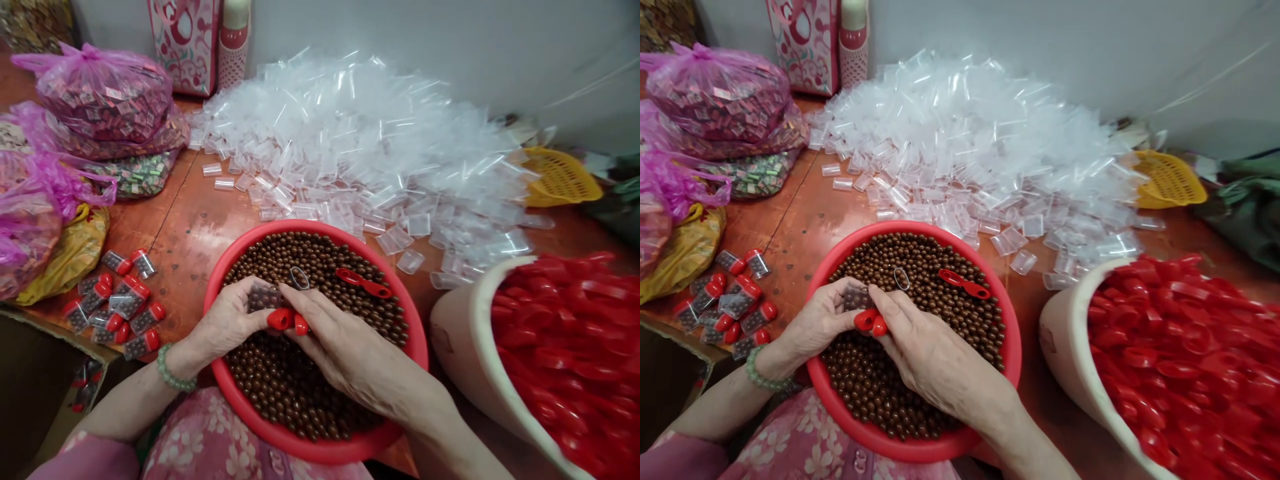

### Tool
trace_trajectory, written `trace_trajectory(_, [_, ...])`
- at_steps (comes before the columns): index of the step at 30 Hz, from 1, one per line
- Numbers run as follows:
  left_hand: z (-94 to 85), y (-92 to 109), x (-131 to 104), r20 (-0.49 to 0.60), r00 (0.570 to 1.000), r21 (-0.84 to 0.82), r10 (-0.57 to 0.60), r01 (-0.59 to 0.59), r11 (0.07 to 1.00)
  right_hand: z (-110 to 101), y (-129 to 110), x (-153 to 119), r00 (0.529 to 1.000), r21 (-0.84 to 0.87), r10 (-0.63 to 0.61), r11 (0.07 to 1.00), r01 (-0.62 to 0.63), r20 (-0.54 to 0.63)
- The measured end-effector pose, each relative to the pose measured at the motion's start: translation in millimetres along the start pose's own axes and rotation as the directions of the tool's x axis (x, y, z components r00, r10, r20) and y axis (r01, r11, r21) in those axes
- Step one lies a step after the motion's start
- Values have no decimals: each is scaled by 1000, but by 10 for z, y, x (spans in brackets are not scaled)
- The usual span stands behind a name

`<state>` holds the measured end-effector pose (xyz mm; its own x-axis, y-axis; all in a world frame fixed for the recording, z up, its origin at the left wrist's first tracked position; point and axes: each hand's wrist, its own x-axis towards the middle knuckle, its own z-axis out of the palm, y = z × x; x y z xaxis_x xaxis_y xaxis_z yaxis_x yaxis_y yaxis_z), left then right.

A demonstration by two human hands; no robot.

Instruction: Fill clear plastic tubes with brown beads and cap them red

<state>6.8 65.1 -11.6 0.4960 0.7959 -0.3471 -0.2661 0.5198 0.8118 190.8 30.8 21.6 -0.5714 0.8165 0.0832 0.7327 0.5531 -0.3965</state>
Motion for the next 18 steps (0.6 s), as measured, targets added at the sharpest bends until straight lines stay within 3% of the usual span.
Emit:
trace_trajectory(2, [2, 15, 2, -6, 1000, 17, 1, 0, 1000, -10, -14, 9, 1000, -37, -13, 999, 13, -5])
trace_trajectory(5, [14, 48, -2, -2, 1000, 10, -11, 11, 1000, 36, -17, 9, 992, -62, -71, 996, 65, -103])
trace_trajectory(8, [19, 74, -10, 34, 999, 7, -34, 34, 999, 105, 13, -17, 961, -65, -160, 987, 149, -226])
trace_trajectory(12, [-4, 63, -4, 84, 996, 11, -37, 37, 999, 179, 42, -26, 929, -130, -240, 969, 210, -283])
trace_trajectory(14, [-16, 47, 7, 69, 997, 18, -30, 29, 999, 202, 36, -3, 913, -111, -216, 976, 189, -346])
trace_trajectory(18, [-28, 30, 23, 45, 999, -14, -21, 22, 1000, 231, 6, 51, 911, 105, -47, 990, 99, -411])
